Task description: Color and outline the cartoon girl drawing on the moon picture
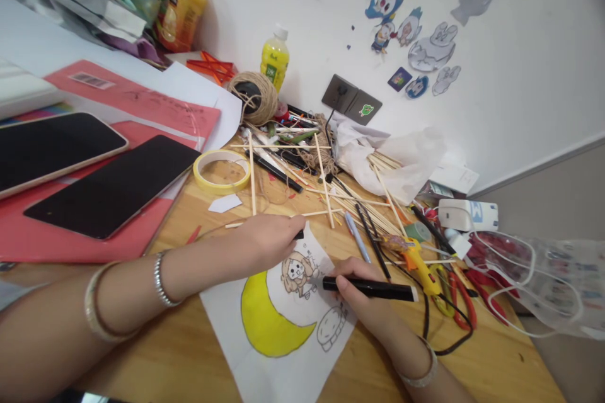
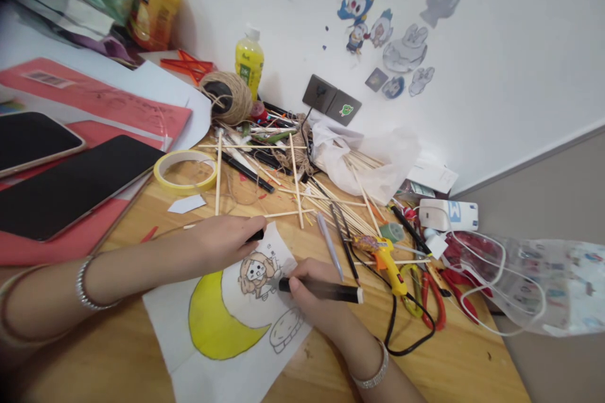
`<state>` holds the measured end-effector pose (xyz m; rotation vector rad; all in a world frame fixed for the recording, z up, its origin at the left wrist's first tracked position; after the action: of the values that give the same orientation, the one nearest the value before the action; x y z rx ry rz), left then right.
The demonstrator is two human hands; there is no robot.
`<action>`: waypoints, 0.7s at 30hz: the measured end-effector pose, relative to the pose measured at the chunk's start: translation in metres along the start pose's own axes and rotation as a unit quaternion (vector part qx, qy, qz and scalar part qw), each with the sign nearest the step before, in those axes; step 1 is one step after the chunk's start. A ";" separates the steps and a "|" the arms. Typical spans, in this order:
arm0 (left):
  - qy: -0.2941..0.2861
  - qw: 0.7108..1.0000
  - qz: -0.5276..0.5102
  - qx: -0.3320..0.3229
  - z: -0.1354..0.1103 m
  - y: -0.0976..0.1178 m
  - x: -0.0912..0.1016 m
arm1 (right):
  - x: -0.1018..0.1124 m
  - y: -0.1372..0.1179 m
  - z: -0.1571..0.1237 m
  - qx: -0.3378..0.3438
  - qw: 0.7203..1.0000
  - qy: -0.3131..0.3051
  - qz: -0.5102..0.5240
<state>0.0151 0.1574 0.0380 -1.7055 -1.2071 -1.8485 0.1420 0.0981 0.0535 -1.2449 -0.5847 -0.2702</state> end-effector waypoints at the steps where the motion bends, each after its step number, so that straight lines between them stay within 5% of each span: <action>1: -0.004 1.000 0.000 0.001 0.000 0.000 0.000 | 0.000 0.000 0.000 0.001 1.000 -0.001 0.000; 21: 0.003 1.000 0.007 -0.006 0.000 0.000 0.000 | 0.005 0.003 -0.002 0.004 1.000 0.021 0.013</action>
<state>0.0152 0.1572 0.0385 -1.7078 -1.1819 -1.8553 0.1481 0.0976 0.0529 -1.2357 -0.5321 -0.2712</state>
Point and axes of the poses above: each hand's wrist, its own z-axis towards the middle knuckle, its own x-axis out of the back of the hand, y = z × x, the point moved 10 cm from there along z, towards the middle knuckle, and after that the axes turned 1 degree about z, right-handed, at the moved point
